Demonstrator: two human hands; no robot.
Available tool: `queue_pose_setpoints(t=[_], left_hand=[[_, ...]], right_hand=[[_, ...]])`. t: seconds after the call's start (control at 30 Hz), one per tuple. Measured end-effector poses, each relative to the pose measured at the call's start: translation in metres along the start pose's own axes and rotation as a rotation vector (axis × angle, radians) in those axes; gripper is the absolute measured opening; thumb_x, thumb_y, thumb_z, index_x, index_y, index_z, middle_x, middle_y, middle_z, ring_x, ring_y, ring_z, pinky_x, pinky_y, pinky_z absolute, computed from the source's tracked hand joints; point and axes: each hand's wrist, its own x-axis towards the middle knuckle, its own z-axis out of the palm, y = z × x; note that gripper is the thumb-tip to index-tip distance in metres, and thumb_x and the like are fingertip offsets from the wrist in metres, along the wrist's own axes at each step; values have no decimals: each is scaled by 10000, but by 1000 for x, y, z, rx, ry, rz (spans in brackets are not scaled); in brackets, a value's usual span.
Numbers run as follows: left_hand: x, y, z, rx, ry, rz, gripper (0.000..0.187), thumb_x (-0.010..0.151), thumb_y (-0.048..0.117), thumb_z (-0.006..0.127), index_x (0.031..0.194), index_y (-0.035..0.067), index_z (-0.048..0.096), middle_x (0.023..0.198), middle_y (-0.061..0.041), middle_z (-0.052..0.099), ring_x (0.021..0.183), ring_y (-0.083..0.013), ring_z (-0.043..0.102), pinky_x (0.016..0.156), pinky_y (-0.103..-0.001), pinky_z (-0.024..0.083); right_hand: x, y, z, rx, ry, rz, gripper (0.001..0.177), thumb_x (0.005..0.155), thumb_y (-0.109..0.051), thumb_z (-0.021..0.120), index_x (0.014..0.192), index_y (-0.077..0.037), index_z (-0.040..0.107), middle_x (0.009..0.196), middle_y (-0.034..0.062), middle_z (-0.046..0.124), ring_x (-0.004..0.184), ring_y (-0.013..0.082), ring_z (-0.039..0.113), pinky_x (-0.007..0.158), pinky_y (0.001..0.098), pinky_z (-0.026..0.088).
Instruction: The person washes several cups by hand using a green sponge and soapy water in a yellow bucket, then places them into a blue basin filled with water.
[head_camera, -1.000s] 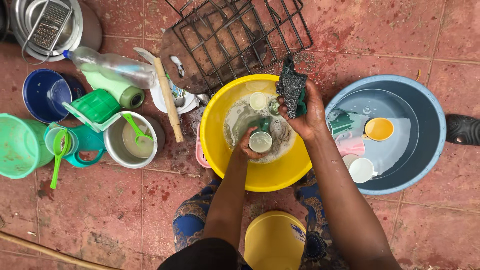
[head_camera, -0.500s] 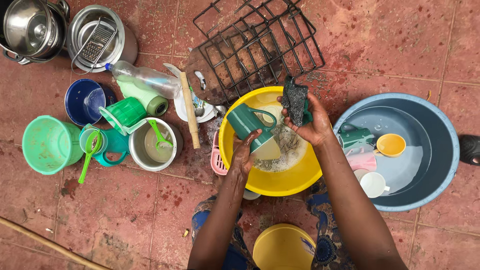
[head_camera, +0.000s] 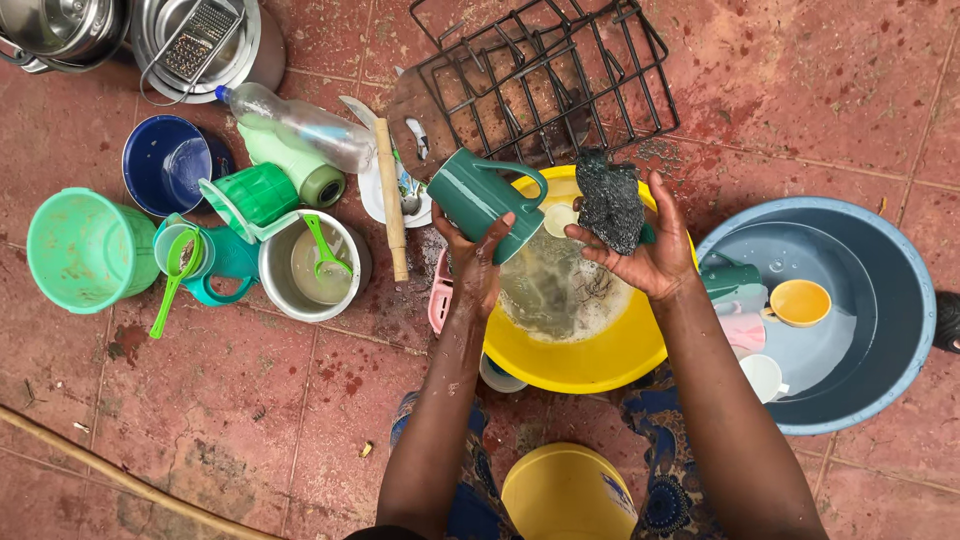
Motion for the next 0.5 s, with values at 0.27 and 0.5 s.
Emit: queue_pose_setpoints(t=[0.27, 0.5], left_hand=[[15, -23, -22, -746, -3, -564, 715, 808, 410, 841, 1370, 82, 545, 1279, -127, 647, 1190, -304, 635, 1037, -527, 539], [14, -20, -6, -509, 149, -458, 947, 703, 295, 879, 1465, 284, 316, 1369, -80, 521, 1230, -285, 576, 984, -558, 536]], right_hand=[[10, 17, 1, -312, 216, -193, 557, 1066, -392, 571, 1454, 7, 538, 1270, 204, 693, 1124, 294, 700, 1045, 442, 566], [9, 39, 22, -469, 114, -423, 351, 1058, -159, 680, 1370, -58, 556, 1258, 95, 659, 1111, 182, 671, 1022, 367, 566]])
